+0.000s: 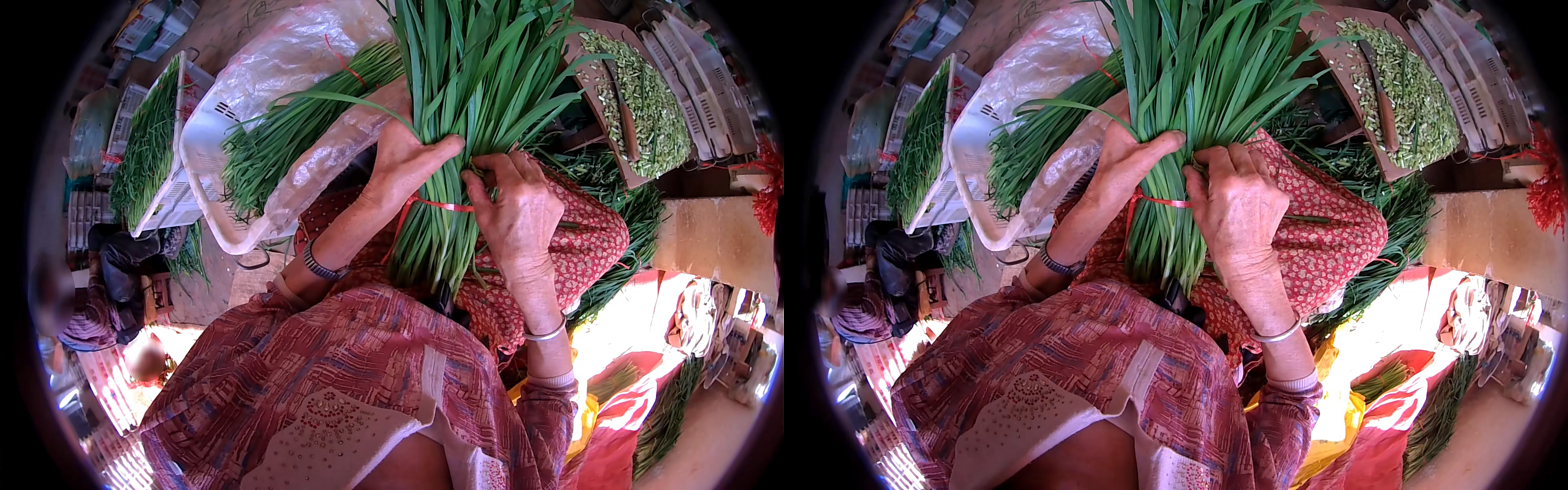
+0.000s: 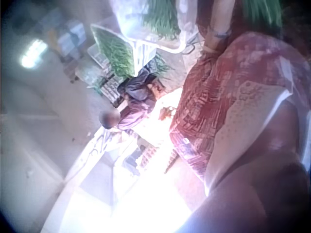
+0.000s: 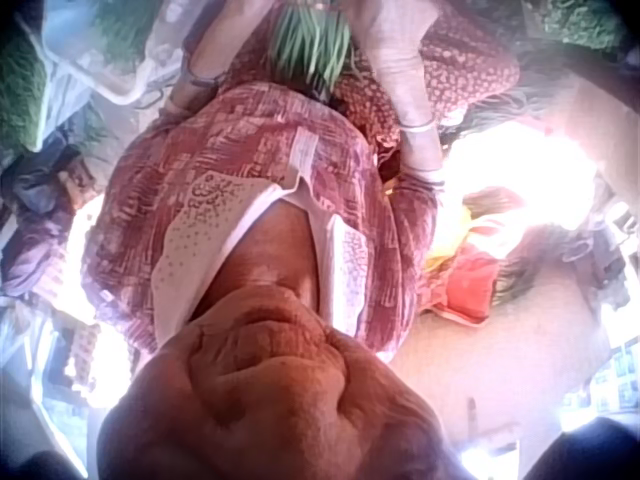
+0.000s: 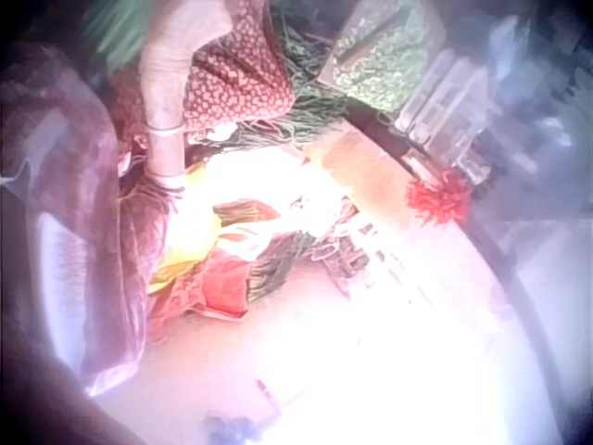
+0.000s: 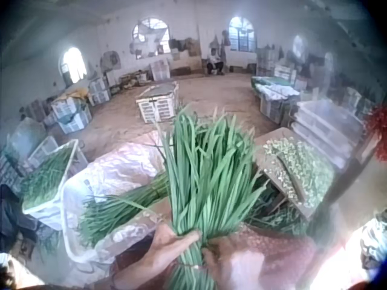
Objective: The person bundles a large bunch of green vegetables, secures it with a red band, and uses a knife to trim the stalks on a cutting board.
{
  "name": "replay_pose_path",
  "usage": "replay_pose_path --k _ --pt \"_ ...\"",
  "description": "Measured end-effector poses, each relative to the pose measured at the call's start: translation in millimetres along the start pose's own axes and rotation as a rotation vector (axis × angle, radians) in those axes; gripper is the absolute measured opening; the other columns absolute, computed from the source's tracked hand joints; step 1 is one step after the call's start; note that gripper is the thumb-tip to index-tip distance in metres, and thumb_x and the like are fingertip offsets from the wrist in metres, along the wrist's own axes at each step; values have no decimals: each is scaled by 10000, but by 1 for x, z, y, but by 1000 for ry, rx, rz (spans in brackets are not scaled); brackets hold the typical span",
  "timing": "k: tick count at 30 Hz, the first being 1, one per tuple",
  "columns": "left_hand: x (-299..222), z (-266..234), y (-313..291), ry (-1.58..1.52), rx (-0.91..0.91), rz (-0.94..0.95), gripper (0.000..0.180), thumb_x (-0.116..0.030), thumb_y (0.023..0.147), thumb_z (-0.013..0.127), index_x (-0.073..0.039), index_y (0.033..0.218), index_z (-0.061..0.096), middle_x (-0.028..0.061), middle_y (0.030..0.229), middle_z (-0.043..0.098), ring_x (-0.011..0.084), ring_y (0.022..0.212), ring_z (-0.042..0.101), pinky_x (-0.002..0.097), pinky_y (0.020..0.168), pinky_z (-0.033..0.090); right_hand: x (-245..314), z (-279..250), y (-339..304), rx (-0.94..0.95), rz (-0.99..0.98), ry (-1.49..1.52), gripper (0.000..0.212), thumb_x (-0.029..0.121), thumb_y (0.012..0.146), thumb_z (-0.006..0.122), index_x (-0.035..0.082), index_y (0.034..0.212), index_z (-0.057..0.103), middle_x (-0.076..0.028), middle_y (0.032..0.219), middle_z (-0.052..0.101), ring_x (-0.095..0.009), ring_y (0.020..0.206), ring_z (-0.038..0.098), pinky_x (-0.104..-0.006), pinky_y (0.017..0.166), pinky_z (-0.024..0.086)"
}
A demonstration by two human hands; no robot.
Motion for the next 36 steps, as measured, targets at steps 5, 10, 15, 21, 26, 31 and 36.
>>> replay_pose_path --k 5,10,15,21,26,31,36 --pt "5 -1 2 30 3 10 269 -77 794 680 4 1050 653 22 888 675 87 795 593 280 708 507 -2 2 -1 -63 20 23 108 185 786 710 126 860 656 -59 817 632 -276 813 664 -397 643 539" --pt "4 -1 3 29 -16 60 276 -82 788 684 4 1049 655 27 881 677 90 788 596 284 703 508 -3 2 -1 -52 26 4 106 182 786 701 120 850 643 -67 814 630 -279 799 663 -395 641 540" --pt "4 2 5 38 -11 42 277 -75 782 683 3 1045 649 34 892 676 106 790 594 296 716 508 -6 4 0 -28 -4 17 126 200 801 704 106 859 643 -81 809 629 -290 795 663 -408 649 539" --pt "2 1 4 27 -15 85 273 -65 785 687 3 1046 648 38 903 672 108 813 599 294 734 506 -9 4 7 97 -25 30 152 209 807 728 100 883 653 -81 833 631 -296 804 663 -410 653 537" --pt "7 -1 5 10 7 4 272 -75 794 690 4 1053 664 39 916 682 98 830 604 293 737 508 -9 5 10 44 -68 63 131 167 779 725 105 846 631 -74 821 606 -286 784 643 -402 640 529" --pt "-2 -1 9 103 -10 161 362 -100 789 712 10 1128 646 74 963 702 119 878 626 312 799 511 18 -6 2 -70 -284 -91 181 119 680 693 142 826 589 -7 828 502 -195 813 571 -329 637 505" --pt "6 0 9 76 21 55 377 -96 780 722 4 1134 637 71 960 697 124 886 624 312 812 507 15 -1 -2 -101 -445 -98 214 126 680 687 123 861 573 -8 840 534 -191 788 571 -320 631 511"
Point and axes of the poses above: each hand's wrist, its own y-axis towards the middle knuckle, its own z-axis out of the palm, x = y × z, the point moved 6 cm from there along y, towards the middle knuckle
